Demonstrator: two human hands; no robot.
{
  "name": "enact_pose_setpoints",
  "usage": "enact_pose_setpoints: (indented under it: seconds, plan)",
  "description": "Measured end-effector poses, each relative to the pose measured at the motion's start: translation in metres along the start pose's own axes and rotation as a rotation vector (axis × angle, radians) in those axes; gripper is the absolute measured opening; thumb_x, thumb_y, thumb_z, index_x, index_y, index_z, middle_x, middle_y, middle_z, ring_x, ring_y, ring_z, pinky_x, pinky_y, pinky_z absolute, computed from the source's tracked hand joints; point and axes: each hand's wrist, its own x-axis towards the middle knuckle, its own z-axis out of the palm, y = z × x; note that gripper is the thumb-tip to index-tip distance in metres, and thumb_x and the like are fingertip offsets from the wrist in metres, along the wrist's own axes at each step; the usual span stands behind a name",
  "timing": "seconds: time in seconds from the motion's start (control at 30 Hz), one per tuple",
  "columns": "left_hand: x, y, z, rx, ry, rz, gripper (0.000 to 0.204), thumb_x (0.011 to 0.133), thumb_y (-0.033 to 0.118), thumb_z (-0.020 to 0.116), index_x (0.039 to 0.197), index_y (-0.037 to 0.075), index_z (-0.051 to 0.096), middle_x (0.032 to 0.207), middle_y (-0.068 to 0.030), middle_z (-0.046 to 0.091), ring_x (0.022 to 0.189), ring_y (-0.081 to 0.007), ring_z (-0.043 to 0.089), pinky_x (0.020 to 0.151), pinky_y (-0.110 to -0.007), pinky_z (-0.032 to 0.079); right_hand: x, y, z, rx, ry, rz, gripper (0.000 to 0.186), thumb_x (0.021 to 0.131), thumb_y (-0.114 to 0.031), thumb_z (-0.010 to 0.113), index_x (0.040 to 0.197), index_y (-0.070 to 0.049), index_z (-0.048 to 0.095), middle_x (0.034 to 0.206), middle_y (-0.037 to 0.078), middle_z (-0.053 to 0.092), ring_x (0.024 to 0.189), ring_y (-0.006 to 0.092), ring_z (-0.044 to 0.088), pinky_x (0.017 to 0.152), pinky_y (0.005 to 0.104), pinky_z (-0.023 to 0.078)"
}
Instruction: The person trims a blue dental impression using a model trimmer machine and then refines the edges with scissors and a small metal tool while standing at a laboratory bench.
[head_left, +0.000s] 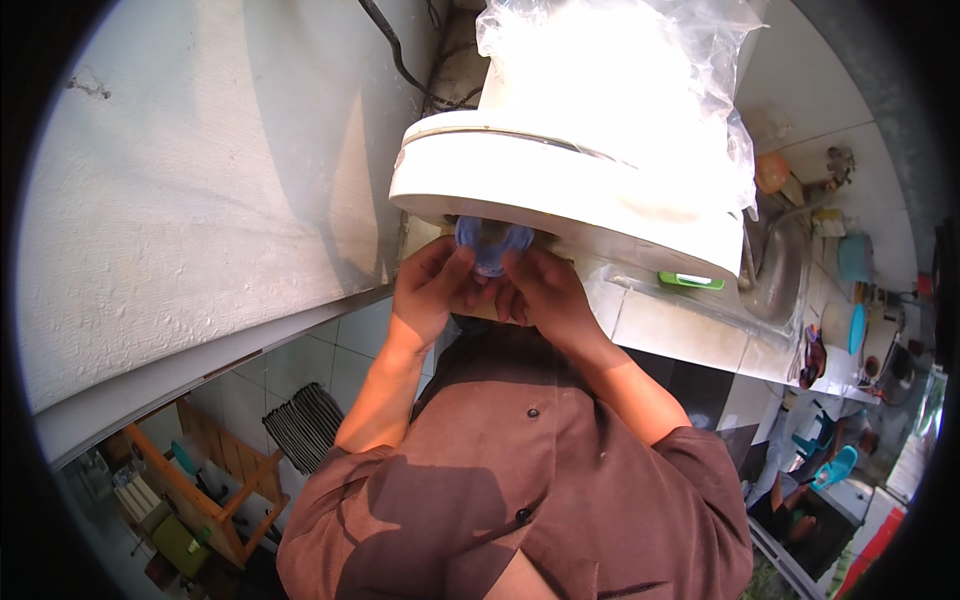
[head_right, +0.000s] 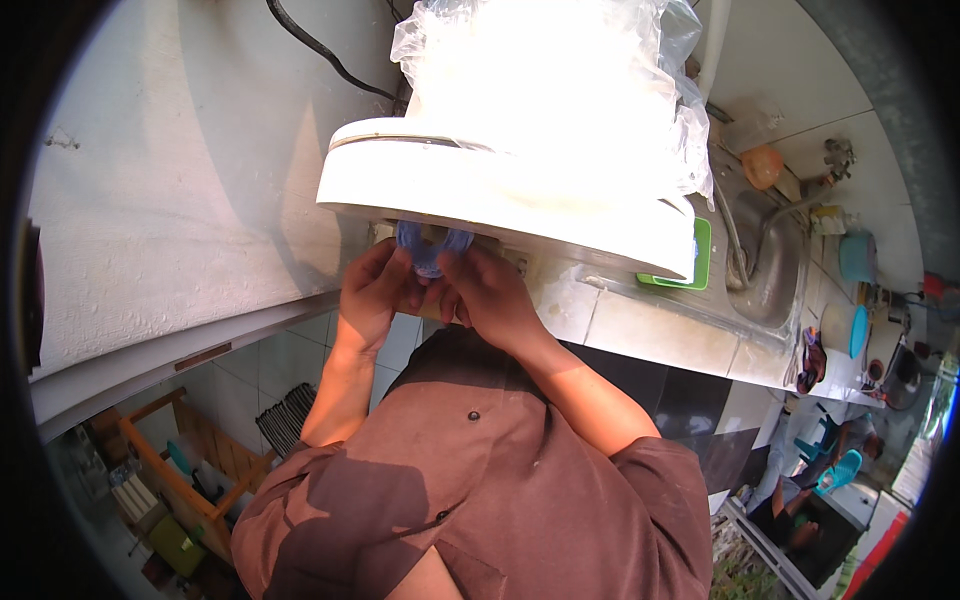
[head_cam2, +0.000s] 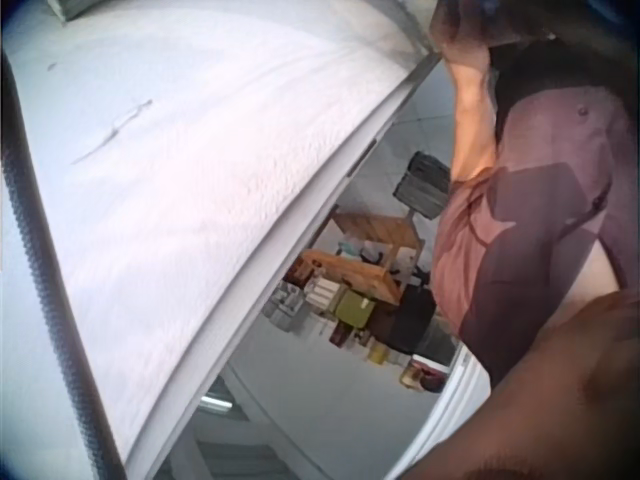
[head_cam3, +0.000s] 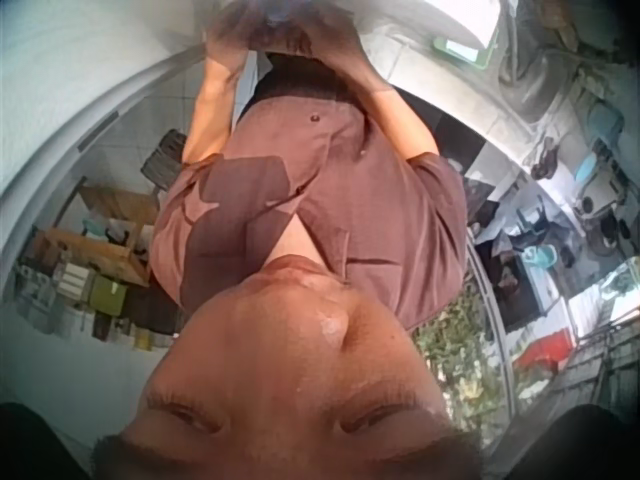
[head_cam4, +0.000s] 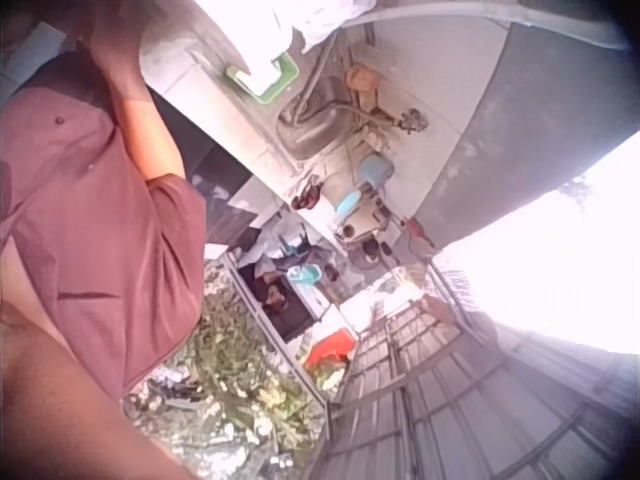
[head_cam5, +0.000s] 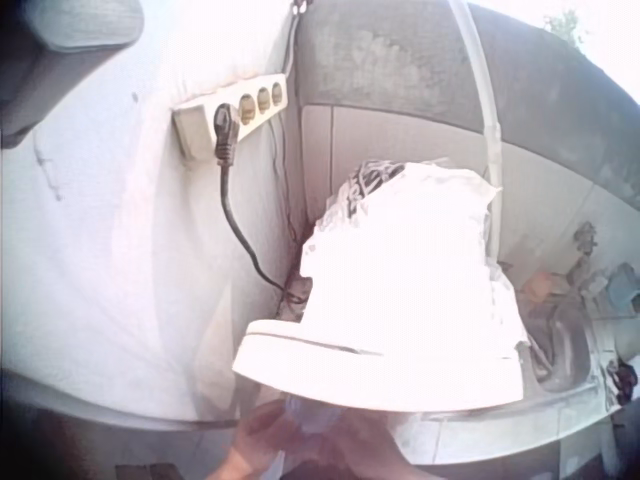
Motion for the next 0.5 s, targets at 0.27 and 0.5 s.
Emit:
enact_pose_setpoints:
  seconds: [0.27,0.5]
  plan:
    - [0.0099,-0.0001,-0.0034,-0.027,-0.005,-0.090,0.024,0.102,0.023,0.052,0.098,0.002,0.062,0.078,-0.0038,0.062,0.057,-0.0096,0.055,0.051,-0.022,0.042,0.0106,0.0024,0.0020,0.009,0.049,0.004,0.039,0.105,-0.036,0.045,0.093,-0.002,0.059,0.070,0.004,0.062,0.055,0.0082,0.056,0.048,0.0226,0.040]
    - [0.0094,-0.0016,0.0006,-0.030,0.035,-0.092,0.024,0.101,0.025,0.055,0.097,0.002,0.062,0.077,-0.0027,0.062,0.059,-0.0089,0.055,0.051,-0.022,0.042,0.0098,-0.0025,0.0021,0.044,0.042,0.071,0.037,0.105,-0.036,0.045,0.097,-0.001,0.057,0.077,0.006,0.059,0.060,0.0120,0.056,0.053,0.0253,0.042]
